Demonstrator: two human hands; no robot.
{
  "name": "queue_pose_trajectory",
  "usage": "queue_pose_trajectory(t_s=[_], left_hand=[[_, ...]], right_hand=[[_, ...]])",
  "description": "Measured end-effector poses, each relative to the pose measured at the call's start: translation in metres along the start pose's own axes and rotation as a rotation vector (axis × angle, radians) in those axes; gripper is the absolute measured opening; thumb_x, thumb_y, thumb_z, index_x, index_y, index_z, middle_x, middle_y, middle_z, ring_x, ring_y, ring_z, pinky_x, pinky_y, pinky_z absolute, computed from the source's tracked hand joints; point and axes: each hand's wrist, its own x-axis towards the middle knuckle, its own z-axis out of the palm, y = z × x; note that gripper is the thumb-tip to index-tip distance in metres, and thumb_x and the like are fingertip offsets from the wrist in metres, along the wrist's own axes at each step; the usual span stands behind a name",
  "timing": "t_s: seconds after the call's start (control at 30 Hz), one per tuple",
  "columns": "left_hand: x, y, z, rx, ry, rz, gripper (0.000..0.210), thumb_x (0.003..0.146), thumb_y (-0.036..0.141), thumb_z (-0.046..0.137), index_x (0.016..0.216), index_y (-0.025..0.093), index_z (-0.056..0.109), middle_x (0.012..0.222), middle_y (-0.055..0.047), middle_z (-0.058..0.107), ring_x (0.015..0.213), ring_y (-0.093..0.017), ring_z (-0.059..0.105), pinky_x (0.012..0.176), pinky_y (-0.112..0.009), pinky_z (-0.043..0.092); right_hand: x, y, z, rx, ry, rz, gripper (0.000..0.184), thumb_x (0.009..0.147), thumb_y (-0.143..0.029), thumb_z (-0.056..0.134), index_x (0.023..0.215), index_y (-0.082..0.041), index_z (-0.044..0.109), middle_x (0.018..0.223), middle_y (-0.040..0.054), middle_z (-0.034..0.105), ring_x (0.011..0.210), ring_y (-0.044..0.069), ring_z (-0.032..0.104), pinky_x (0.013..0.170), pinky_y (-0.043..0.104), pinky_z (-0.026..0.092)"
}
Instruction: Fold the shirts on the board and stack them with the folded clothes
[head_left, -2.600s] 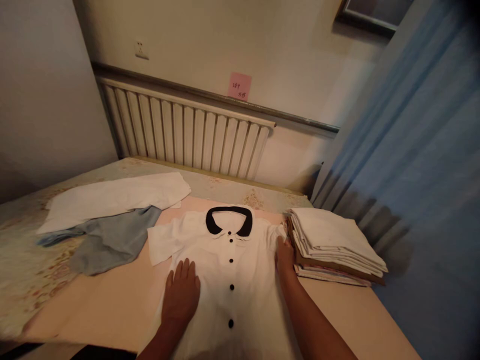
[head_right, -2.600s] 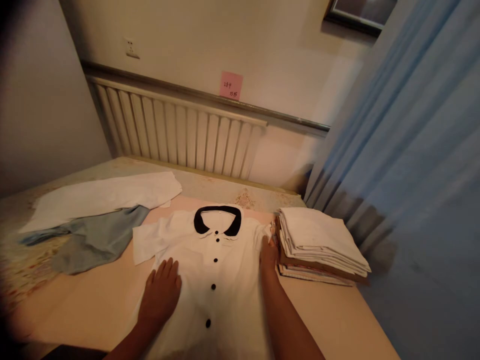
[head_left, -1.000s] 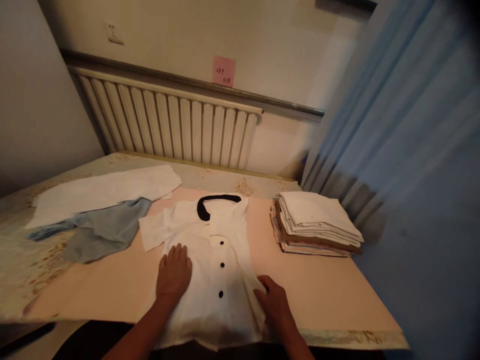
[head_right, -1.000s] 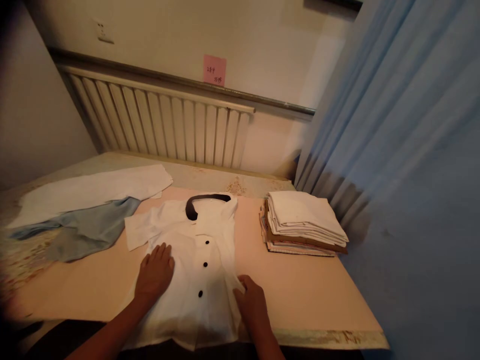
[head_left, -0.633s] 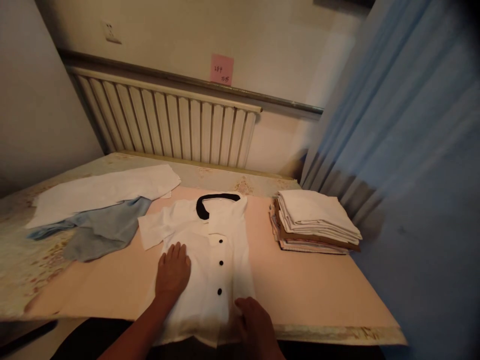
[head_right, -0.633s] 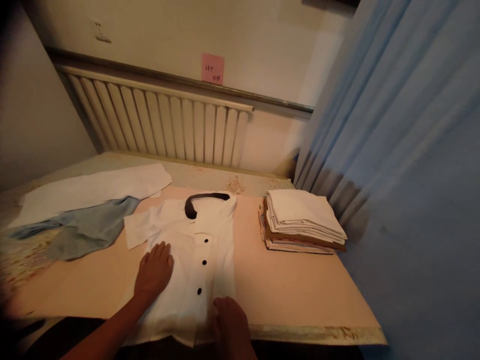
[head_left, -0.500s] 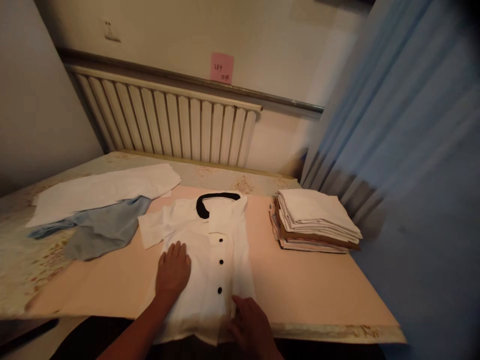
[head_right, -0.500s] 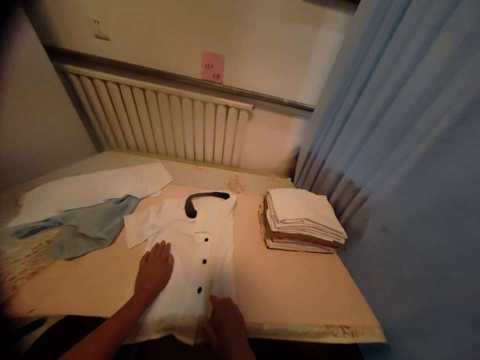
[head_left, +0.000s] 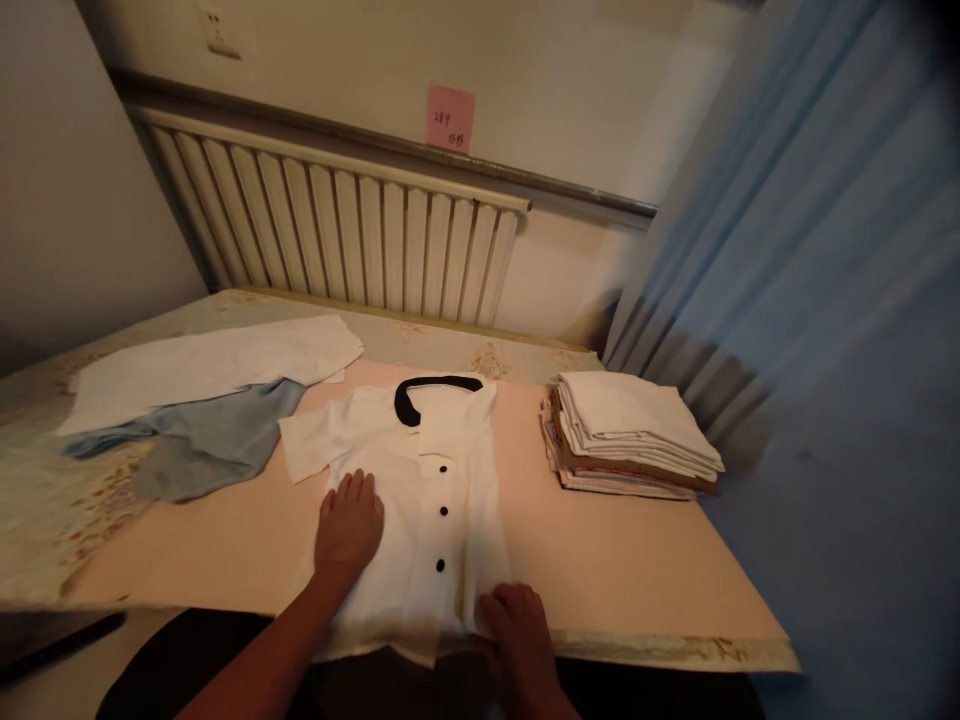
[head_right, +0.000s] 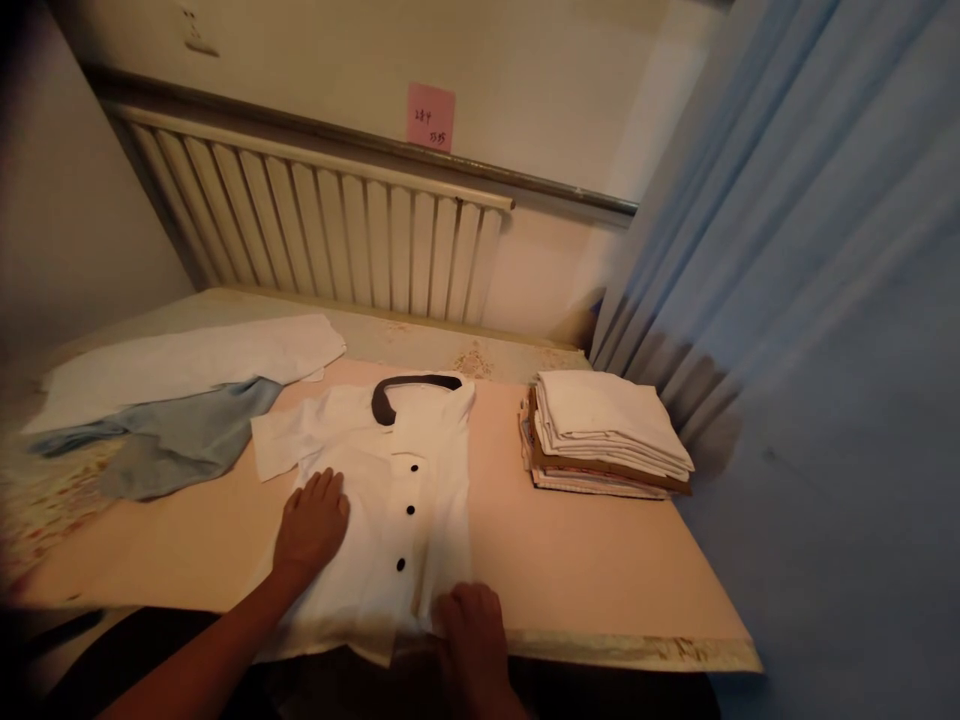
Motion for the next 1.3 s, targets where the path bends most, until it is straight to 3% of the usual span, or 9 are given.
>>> queue_pose_trajectory(t_s=[0.1, 0.17, 0.33, 0.47, 0.63, 0.87, 1.03, 1.13, 1.3], left_hand=[[0.000, 0.001, -0.002, 0.007, -0.011, 0.004, 0.046, 0.090, 0.025, 0.033, 0.128, 0.011, 0.054, 0.138, -0.018, 0.052, 0.132, -0.030, 0.041, 0.107, -0.050, 0.030], [0.000, 0.001, -0.002, 0.018, -0.007, 0.008, 0.046, 0.090, 0.025, 0.033, 0.129, 0.010, 0.052, 0.139, -0.018, 0.051, 0.133, -0.030, 0.040, 0.107, -0.049, 0.029], [-0.001, 0.001, 0.000, 0.040, -0.004, 0.014, 0.045, 0.091, 0.026, 0.033, 0.129, 0.010, 0.052, 0.138, -0.018, 0.051, 0.133, -0.030, 0.040, 0.107, -0.048, 0.029], [0.000, 0.000, 0.001, 0.041, -0.002, 0.013, 0.045, 0.091, 0.026, 0.033, 0.129, 0.010, 0.052, 0.138, -0.018, 0.052, 0.132, -0.030, 0.041, 0.107, -0.048, 0.030], [0.000, 0.000, 0.001, 0.038, -0.008, 0.013, 0.045, 0.091, 0.026, 0.032, 0.129, 0.011, 0.052, 0.138, -0.017, 0.052, 0.133, -0.029, 0.040, 0.107, -0.048, 0.029], [-0.001, 0.000, 0.001, 0.004, -0.014, -0.007, 0.046, 0.091, 0.026, 0.033, 0.131, 0.011, 0.051, 0.139, -0.017, 0.050, 0.134, -0.029, 0.038, 0.109, -0.048, 0.027], [-0.001, 0.000, -0.001, 0.016, -0.020, 0.003, 0.046, 0.091, 0.025, 0.032, 0.130, 0.010, 0.051, 0.139, -0.017, 0.050, 0.134, -0.029, 0.038, 0.108, -0.048, 0.027], [-0.001, -0.001, -0.001, 0.019, -0.021, 0.007, 0.045, 0.091, 0.025, 0.033, 0.130, 0.011, 0.052, 0.139, -0.017, 0.050, 0.133, -0.029, 0.039, 0.108, -0.048, 0.028], [-0.002, -0.001, 0.001, -0.005, 0.000, -0.005, 0.044, 0.090, 0.025, 0.035, 0.129, 0.013, 0.052, 0.139, -0.016, 0.051, 0.134, -0.029, 0.039, 0.108, -0.048, 0.027]], right_hand=[[0.000, 0.004, -0.002, 0.061, -0.033, -0.025, 0.024, 0.073, -0.014, 0.058, 0.095, -0.024, 0.057, 0.092, 0.0042, 0.057, 0.084, 0.022, 0.051, 0.073, 0.036, 0.044], [-0.003, 0.008, -0.002, 0.109, -0.001, -0.021, 0.032, 0.074, -0.009, 0.053, 0.102, -0.023, 0.057, 0.098, 0.0053, 0.058, 0.090, 0.021, 0.052, 0.078, 0.036, 0.046], [-0.011, 0.012, 0.004, 0.133, 0.123, 0.049, 0.052, 0.065, 0.001, 0.045, 0.110, -0.023, 0.057, 0.105, 0.0069, 0.058, 0.098, 0.021, 0.054, 0.084, 0.036, 0.048], [-0.007, 0.009, 0.002, 0.095, 0.148, 0.086, 0.059, 0.059, 0.002, 0.046, 0.112, -0.021, 0.059, 0.108, 0.0090, 0.057, 0.101, 0.023, 0.053, 0.084, 0.038, 0.048], [0.000, 0.008, -0.004, 0.109, 0.130, 0.035, 0.042, 0.067, 0.002, 0.044, 0.096, -0.022, 0.063, 0.089, 0.0053, 0.059, 0.085, 0.020, 0.054, 0.072, 0.032, 0.047], [-0.010, 0.007, -0.008, 0.115, 0.122, 0.049, 0.033, 0.079, -0.001, 0.040, 0.088, -0.024, 0.062, 0.081, 0.0036, 0.058, 0.079, 0.017, 0.055, 0.067, 0.028, 0.047], [-0.011, 0.001, -0.027, 0.136, 0.006, 0.030, 0.024, 0.080, -0.016, 0.055, 0.102, -0.025, 0.060, 0.095, 0.0062, 0.061, 0.090, 0.021, 0.057, 0.077, 0.034, 0.049], [0.017, 0.000, -0.043, 0.201, 0.034, 0.030, 0.019, 0.084, -0.028, 0.057, 0.102, -0.023, 0.061, 0.094, 0.0072, 0.063, 0.087, 0.021, 0.059, 0.076, 0.034, 0.049], [0.121, 0.006, -0.048, 0.268, -0.005, 0.203, 0.020, 0.089, -0.024, 0.044, 0.080, -0.020, 0.062, 0.077, 0.0027, 0.062, 0.072, 0.014, 0.056, 0.069, 0.025, 0.043]])
